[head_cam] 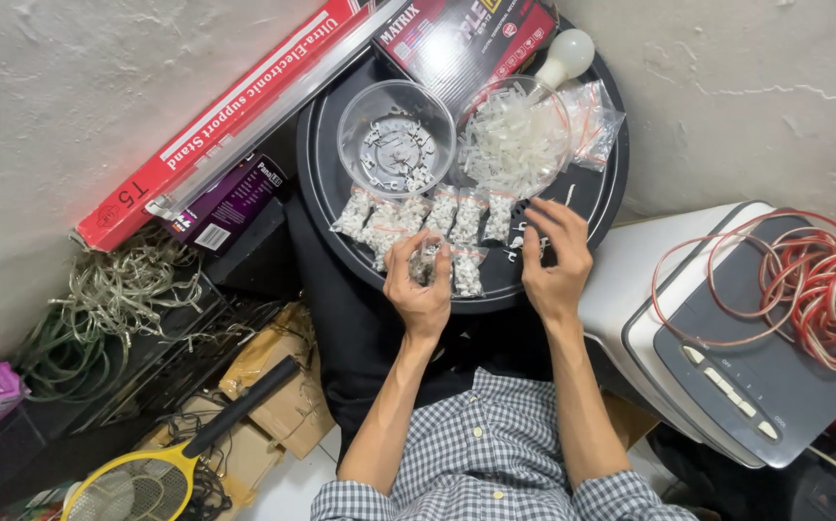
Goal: The person sorts small white plastic components from a clear bowl into small plastic bags on a black tray. They handle the components by hand, picking them up and placing them into the bags, and occasionally move the bags on the tray.
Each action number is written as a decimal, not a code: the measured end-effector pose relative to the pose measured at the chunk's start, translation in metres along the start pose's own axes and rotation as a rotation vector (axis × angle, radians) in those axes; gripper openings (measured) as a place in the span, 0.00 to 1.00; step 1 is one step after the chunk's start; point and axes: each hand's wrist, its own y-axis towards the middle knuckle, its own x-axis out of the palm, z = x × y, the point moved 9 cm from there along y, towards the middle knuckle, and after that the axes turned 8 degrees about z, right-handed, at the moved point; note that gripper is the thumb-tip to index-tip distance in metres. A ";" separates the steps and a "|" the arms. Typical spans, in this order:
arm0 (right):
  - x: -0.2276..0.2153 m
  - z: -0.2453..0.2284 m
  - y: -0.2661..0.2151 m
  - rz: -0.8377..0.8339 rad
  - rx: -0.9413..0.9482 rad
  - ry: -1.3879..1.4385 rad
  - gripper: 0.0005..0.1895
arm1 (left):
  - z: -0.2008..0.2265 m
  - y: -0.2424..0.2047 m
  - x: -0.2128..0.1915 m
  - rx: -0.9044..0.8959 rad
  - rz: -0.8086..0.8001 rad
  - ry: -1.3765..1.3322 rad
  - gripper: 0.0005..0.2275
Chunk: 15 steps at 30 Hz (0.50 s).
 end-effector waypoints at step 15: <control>0.272 0.000 0.057 -0.795 -0.147 -0.077 0.24 | -0.004 -0.004 -0.002 0.025 0.024 -0.017 0.11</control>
